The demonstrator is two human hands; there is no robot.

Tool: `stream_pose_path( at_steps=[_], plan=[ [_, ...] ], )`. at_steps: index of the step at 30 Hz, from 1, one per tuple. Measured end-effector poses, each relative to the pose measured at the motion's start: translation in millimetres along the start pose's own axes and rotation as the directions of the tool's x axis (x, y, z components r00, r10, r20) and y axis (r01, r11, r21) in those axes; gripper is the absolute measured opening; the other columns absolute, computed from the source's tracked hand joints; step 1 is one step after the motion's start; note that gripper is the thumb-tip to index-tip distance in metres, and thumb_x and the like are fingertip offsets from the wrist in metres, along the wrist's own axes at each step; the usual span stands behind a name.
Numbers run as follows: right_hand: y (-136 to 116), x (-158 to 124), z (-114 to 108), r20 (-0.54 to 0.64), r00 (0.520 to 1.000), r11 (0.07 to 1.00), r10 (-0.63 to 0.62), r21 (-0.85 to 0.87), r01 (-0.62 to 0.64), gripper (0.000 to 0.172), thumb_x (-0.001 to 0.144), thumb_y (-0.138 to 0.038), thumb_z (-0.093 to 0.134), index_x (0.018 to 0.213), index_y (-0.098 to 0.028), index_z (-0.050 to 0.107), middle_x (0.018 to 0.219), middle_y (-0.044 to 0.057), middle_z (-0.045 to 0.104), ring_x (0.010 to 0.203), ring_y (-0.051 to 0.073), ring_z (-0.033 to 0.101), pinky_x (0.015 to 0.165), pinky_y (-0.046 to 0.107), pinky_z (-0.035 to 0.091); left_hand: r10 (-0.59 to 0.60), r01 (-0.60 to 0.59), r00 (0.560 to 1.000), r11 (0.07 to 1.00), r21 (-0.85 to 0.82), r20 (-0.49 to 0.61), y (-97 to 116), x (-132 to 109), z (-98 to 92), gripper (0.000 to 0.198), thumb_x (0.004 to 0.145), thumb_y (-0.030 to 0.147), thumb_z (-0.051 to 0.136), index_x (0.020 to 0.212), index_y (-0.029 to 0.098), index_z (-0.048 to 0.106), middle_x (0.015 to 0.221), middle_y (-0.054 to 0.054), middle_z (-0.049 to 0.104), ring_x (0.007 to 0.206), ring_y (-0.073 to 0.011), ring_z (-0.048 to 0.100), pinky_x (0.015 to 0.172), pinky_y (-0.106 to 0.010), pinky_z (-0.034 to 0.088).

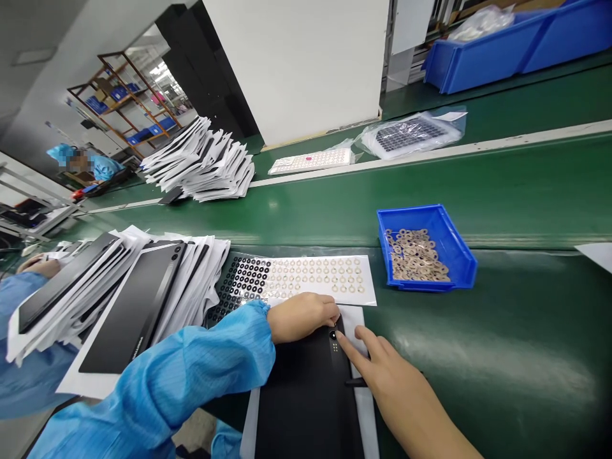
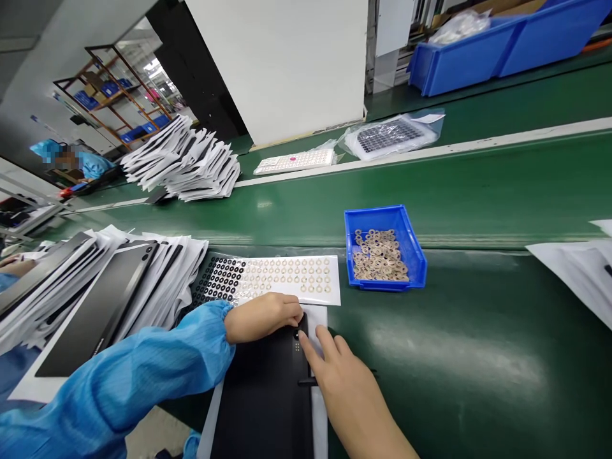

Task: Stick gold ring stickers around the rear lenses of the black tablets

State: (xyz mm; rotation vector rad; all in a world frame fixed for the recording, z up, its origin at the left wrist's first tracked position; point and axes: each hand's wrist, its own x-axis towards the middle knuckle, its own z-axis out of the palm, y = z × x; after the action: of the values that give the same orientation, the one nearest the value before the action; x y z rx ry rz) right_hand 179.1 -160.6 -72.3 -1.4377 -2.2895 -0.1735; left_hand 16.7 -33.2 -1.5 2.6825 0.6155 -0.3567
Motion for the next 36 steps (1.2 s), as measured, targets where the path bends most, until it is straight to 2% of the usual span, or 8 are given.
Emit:
stream_pose_path(
  at_steps=[9, 15, 21, 26, 36],
  plan=[
    [1.0, -1.4, 1.4, 0.002, 1.0, 1.0, -0.014, 0.012, 0.014, 0.062, 0.071, 0.009, 0.032, 0.121, -0.017, 0.058, 0.108, 0.011, 0.064, 0.076, 0.019, 0.06, 0.05, 0.024, 0.052, -0.022, 0.025, 0.998, 0.998, 0.053, -0.057, 0.7, -4.4, 13.2, 0.01, 0.096, 0.017, 0.046, 0.09, 0.015, 0.054, 0.089, -0.004, 0.058, 0.08, -0.0165, 0.056, 0.072, -0.025, 0.043],
    [0.5, -1.7, 1.1, 0.002, 1.0, 1.0, -0.002, -0.004, 0.002, 0.064, 0.068, 0.009, 0.035, 0.12, -0.019, 0.059, 0.108, 0.01, 0.064, 0.077, 0.019, 0.061, 0.048, 0.021, 0.052, -0.065, 0.065, 0.986, 0.998, -0.003, -0.156, 0.3, -7.6, 24.7, 0.015, 0.098, 0.018, 0.037, 0.091, 0.015, 0.05, 0.089, -0.005, 0.056, 0.08, -0.0168, 0.055, 0.073, -0.027, 0.045],
    [1.3, -2.6, 2.1, 0.014, 1.0, 1.0, -0.006, -0.006, 0.006, 0.064, 0.069, 0.008, 0.033, 0.122, -0.019, 0.059, 0.108, 0.011, 0.064, 0.079, 0.019, 0.062, 0.05, 0.022, 0.053, -0.08, 0.063, 0.974, 0.994, -0.089, -0.21, -2.4, -14.6, 27.8, 0.014, 0.097, 0.013, 0.036, 0.093, 0.015, 0.049, 0.091, -0.004, 0.056, 0.08, -0.013, 0.055, 0.074, -0.022, 0.045],
    [2.3, -3.6, 5.3, 0.004, 1.0, 1.0, -0.011, 0.01, 0.011, 0.066, 0.067, 0.009, 0.034, 0.121, -0.019, 0.059, 0.109, 0.01, 0.064, 0.078, 0.018, 0.062, 0.049, 0.021, 0.052, -0.054, 0.037, 0.984, 0.995, -0.097, -0.17, -2.8, -15.4, 23.5, 0.009, 0.095, 0.015, 0.044, 0.093, 0.017, 0.052, 0.093, -0.003, 0.058, 0.085, -0.0138, 0.057, 0.076, -0.022, 0.045],
    [1.8, -3.0, 3.1, 0.004, 1.0, 1.0, 0.003, 0.01, -0.003, 0.066, 0.064, 0.009, 0.038, 0.12, -0.018, 0.06, 0.107, 0.011, 0.064, 0.075, 0.019, 0.061, 0.044, 0.021, 0.049, 0.034, -0.034, 0.999, 0.999, -0.016, -0.013, -5.0, -0.2, 4.2, 0.006, 0.092, 0.015, 0.055, 0.086, 0.016, 0.056, 0.089, 0.0, 0.059, 0.073, -0.0118, 0.057, 0.068, -0.019, 0.042]
  ],
)
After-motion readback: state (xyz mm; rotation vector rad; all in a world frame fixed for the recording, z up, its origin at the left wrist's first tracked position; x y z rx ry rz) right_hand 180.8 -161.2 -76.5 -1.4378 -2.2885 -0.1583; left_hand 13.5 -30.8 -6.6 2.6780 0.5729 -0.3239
